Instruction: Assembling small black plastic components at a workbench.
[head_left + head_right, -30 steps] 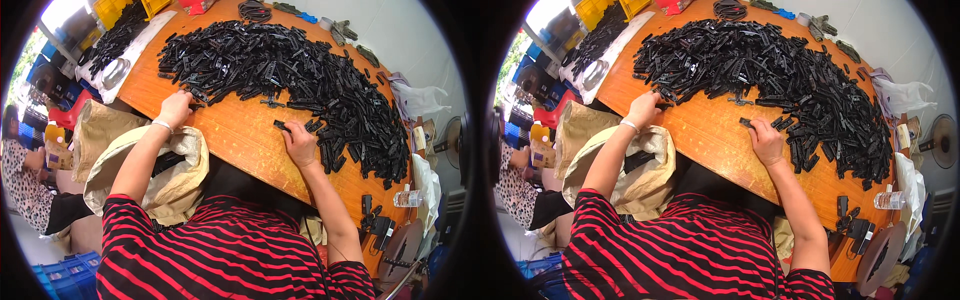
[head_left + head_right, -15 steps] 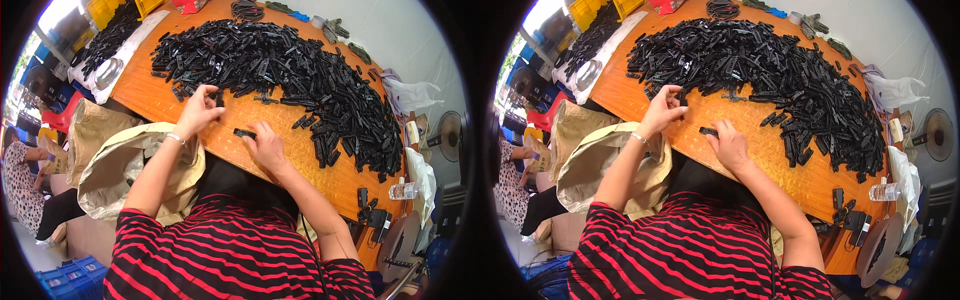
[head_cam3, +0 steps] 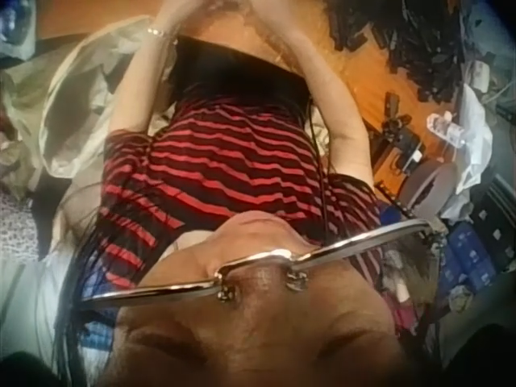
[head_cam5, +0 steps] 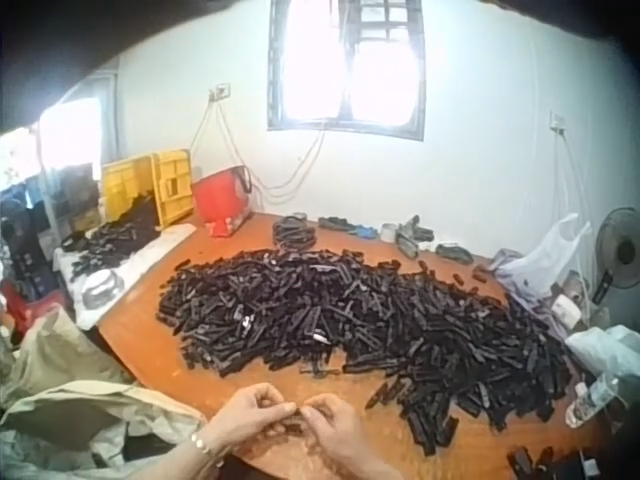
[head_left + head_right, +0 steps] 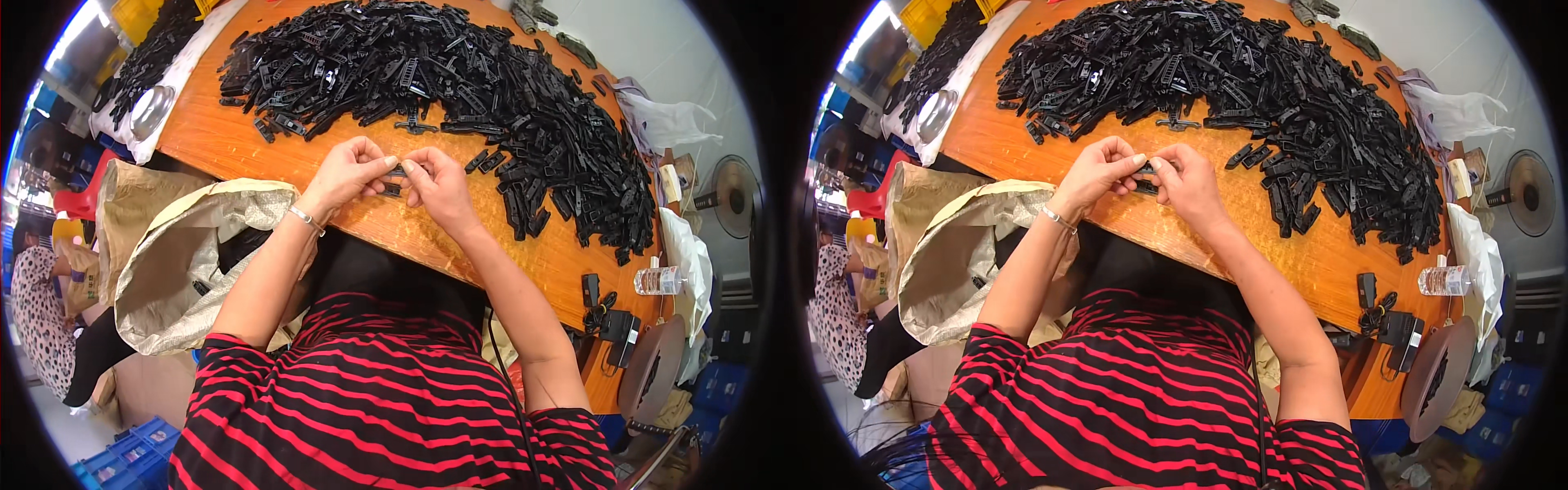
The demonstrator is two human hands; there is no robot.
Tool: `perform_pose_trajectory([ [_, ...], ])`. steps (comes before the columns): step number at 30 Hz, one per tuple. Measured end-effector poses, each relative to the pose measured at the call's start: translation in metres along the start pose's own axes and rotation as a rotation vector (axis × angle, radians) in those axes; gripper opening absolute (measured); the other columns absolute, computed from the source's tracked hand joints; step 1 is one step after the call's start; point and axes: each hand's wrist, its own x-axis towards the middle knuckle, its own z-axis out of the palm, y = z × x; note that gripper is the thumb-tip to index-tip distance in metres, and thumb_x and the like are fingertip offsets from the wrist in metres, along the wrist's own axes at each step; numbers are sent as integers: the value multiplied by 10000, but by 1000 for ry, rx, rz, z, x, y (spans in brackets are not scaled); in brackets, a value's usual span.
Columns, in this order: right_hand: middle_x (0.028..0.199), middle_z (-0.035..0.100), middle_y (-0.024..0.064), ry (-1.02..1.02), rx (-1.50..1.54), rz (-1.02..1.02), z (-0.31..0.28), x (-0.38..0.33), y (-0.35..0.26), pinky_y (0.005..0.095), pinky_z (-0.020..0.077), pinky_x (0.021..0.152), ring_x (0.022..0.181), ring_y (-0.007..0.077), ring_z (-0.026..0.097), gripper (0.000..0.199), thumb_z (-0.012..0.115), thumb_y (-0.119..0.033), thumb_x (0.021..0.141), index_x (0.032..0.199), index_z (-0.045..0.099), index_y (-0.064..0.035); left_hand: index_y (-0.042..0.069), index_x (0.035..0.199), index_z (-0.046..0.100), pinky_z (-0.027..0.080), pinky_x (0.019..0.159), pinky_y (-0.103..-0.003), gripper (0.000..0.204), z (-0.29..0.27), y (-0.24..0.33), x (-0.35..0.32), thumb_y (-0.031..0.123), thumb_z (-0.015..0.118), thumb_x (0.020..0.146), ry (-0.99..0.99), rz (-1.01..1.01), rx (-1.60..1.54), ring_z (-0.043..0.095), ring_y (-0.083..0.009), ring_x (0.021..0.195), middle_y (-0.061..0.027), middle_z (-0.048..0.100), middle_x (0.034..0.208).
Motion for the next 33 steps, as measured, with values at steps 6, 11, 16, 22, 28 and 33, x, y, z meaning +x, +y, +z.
perform_pose_trajectory([
  [6,660,595,41,-72,-46,222,1,0,14,212,425,420,462,76,524,157,589,-155,949,911,554,-6,29,886,598,441,514,-186,162,-15,-24,2,145,709,870,23,71,116,552,-61,569,1,600,694],
  [11,642,584,27,21,-371,79,1,12,42,248,419,435,475,90,516,230,687,-210,884,826,580,-15,-1,843,614,443,488,-219,144,-14,-29,9,99,717,841,75,76,161,538,-71,537,-14,601,669],
  [16,660,612,65,58,-535,37,5,16,37,328,460,556,582,168,567,276,727,-266,828,795,614,-17,-1,832,618,451,502,-231,154,-21,-42,15,109,726,833,137,68,211,543,-76,545,-19,607,668],
  [22,695,641,129,51,-637,83,8,13,33,390,484,626,652,264,620,331,750,-330,794,775,611,-30,16,834,598,441,517,-216,163,-21,-53,17,122,722,848,174,47,314,538,-75,567,-10,591,680],
  [28,690,627,100,-15,-768,142,7,24,25,359,470,598,631,199,577,338,767,-307,795,786,594,-17,11,804,624,483,601,-303,233,-25,-53,18,196,766,790,197,33,482,577,-141,624,-61,633,701],
  [33,724,642,137,-79,-922,136,9,25,19,404,479,641,682,277,612,369,775,-328,780,801,579,-16,21,799,583,453,557,-298,214,-19,-54,12,165,741,817,215,140,688,522,-122,582,-36,585,658],
])
